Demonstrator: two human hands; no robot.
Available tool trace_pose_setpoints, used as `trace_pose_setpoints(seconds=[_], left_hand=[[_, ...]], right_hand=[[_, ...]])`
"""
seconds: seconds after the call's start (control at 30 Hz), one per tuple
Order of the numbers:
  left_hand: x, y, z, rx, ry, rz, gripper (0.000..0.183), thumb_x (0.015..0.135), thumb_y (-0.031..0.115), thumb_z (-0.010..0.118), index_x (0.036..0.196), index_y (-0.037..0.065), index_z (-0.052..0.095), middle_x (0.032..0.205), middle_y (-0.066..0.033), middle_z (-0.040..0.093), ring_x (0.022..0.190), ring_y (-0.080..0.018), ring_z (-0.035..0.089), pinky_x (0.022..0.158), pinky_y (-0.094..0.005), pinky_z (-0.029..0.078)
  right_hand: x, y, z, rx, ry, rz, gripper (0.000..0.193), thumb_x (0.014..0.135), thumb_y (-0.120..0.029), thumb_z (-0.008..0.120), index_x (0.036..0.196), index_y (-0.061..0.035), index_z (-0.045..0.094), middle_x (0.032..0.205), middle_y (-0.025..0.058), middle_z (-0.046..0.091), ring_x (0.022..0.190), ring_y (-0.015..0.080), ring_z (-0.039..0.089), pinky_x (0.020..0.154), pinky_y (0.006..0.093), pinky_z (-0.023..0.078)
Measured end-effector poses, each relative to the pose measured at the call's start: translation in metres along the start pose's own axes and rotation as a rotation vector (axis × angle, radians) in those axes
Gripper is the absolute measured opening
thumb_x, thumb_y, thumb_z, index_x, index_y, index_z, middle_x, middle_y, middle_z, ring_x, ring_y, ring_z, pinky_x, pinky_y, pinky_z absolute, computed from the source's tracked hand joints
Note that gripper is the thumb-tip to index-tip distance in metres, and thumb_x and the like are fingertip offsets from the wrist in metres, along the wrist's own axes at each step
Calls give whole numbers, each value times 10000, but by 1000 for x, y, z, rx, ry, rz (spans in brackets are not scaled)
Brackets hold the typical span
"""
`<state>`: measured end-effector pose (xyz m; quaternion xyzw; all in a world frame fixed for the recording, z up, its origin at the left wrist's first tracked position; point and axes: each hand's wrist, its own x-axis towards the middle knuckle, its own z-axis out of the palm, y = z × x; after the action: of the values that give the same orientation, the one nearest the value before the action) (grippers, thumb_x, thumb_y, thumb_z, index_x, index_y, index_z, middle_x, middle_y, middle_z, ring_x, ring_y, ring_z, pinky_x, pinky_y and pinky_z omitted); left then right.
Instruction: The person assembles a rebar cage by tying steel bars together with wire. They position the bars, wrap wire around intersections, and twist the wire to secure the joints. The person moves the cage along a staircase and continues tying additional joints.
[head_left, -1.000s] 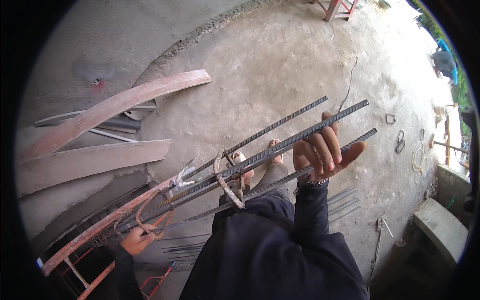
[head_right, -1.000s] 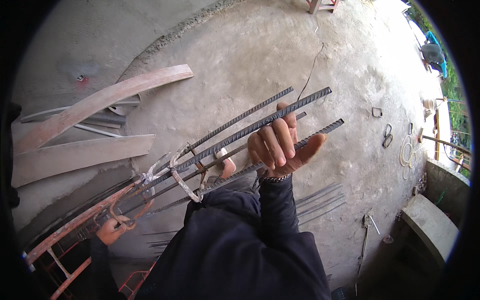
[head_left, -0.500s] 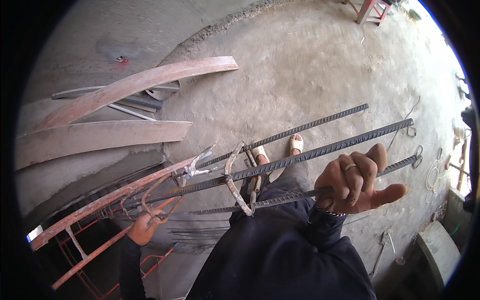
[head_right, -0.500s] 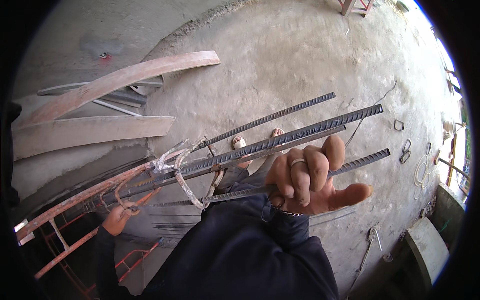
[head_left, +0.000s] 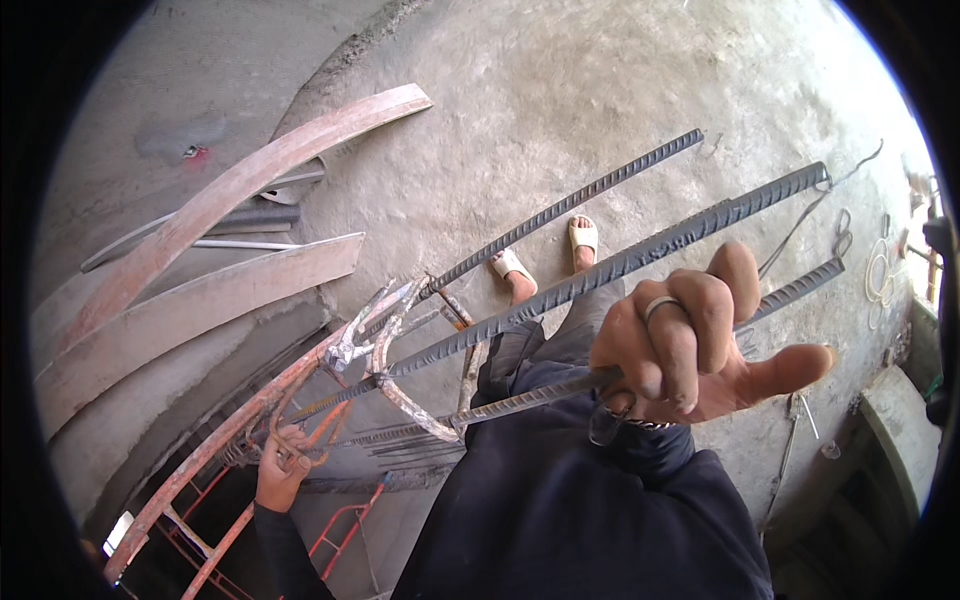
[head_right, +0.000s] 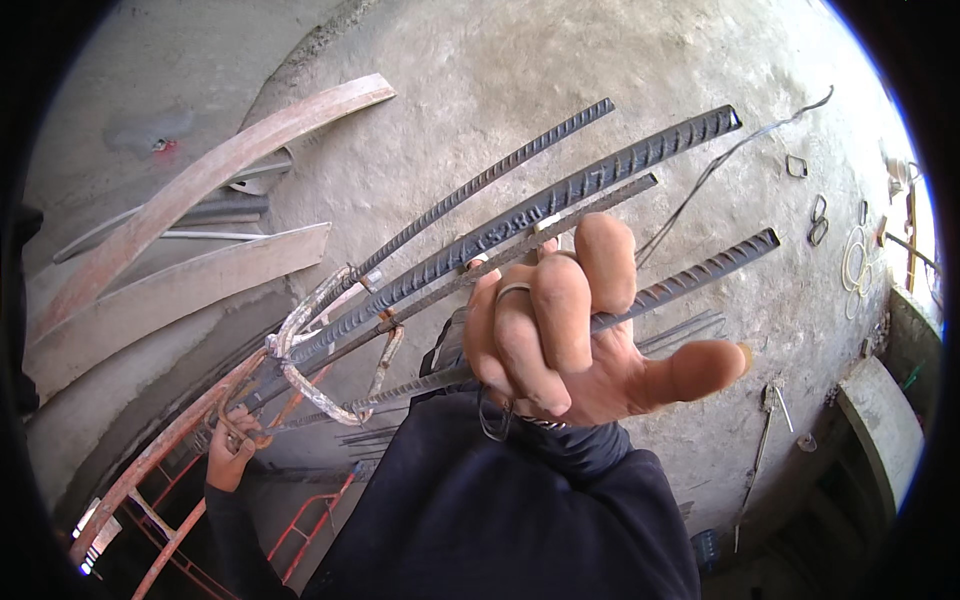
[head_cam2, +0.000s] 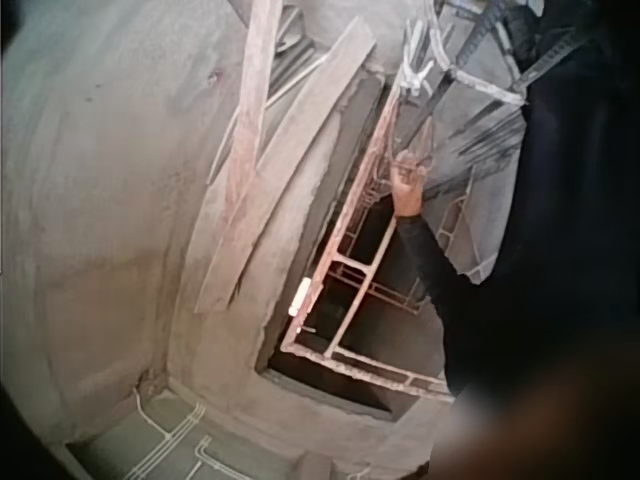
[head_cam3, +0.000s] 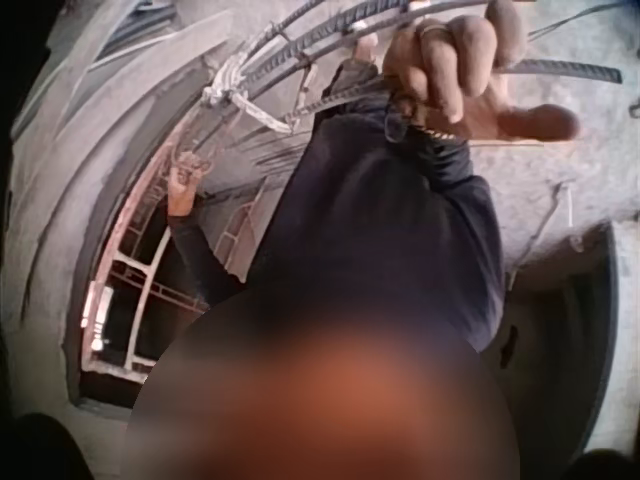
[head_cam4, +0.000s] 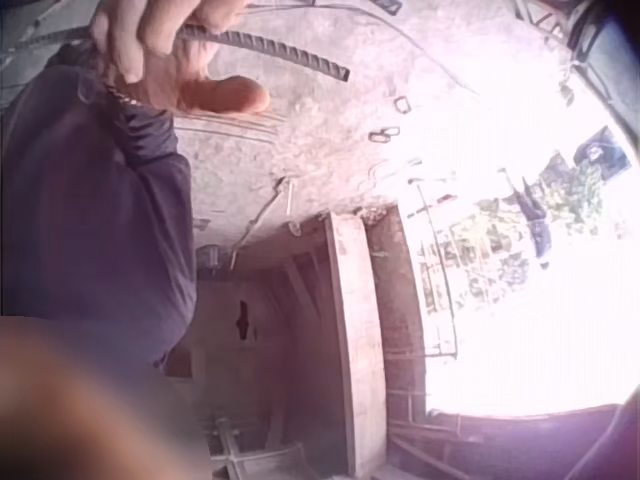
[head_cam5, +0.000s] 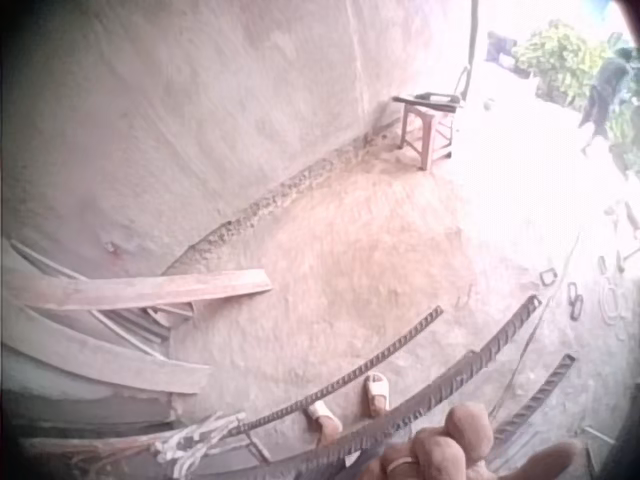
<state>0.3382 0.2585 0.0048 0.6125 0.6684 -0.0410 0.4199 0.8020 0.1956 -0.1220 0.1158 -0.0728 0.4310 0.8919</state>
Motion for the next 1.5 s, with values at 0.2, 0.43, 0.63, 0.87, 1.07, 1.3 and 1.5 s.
trace_pose_setpoints(seconds=[0.2,0.43,0.63,0.87,1.07,1.3,1.5], left_hand=[[-27,111,42,134,394,118,365,994,371,628,985,7,612,985,-107,652,976,-182,616,846,-318,469],[25,149,153,210,-21,441,715,985,659,380,936,11,678,831,-166,687,803,-433,622,748,-514,438],[38,165,178,173,159,514,514,984,458,570,778,-7,646,627,-180,569,539,-331,537,542,-447,390],[38,150,192,135,390,589,646,910,613,632,646,26,686,528,-186,557,462,-349,547,486,-461,367],[33,160,197,215,479,528,691,887,693,595,631,63,714,519,-193,570,481,-382,571,501,-488,362],[27,162,191,238,391,515,633,933,627,589,726,46,728,596,-203,604,559,-382,602,554,-480,415],[2,114,137,15,573,953,340,969,238,670,1138,-53,622,1102,-201,625,943,-323,621,759,-425,514]], right_hand=[[-2,-4,-2,-50,75,62,556,944,-682,558,951,-164,355,679,-16,468,543,53,571,438,176,347],[-6,-17,5,-160,257,214,486,955,-681,509,891,-220,371,679,-68,409,545,65,459,634,277,421],[0,-21,8,-107,188,232,397,1021,-538,486,851,-195,379,686,-45,386,585,104,432,595,282,378],[-16,-17,-12,-705,483,106,390,1045,-507,498,900,-151,434,793,23,486,730,176,561,667,324,457],[-40,-33,-28,-784,456,2,437,994,-595,544,1022,-177,422,948,49,535,732,137,522,598,247,414],[-67,-49,-34,-729,769,-139,443,1009,-621,484,1019,-187,395,861,14,464,555,63,342,480,219,285],[-82,-52,-29,-872,921,-338,277,1066,-448,485,1079,-190,387,906,13,498,561,64,376,461,204,299]])
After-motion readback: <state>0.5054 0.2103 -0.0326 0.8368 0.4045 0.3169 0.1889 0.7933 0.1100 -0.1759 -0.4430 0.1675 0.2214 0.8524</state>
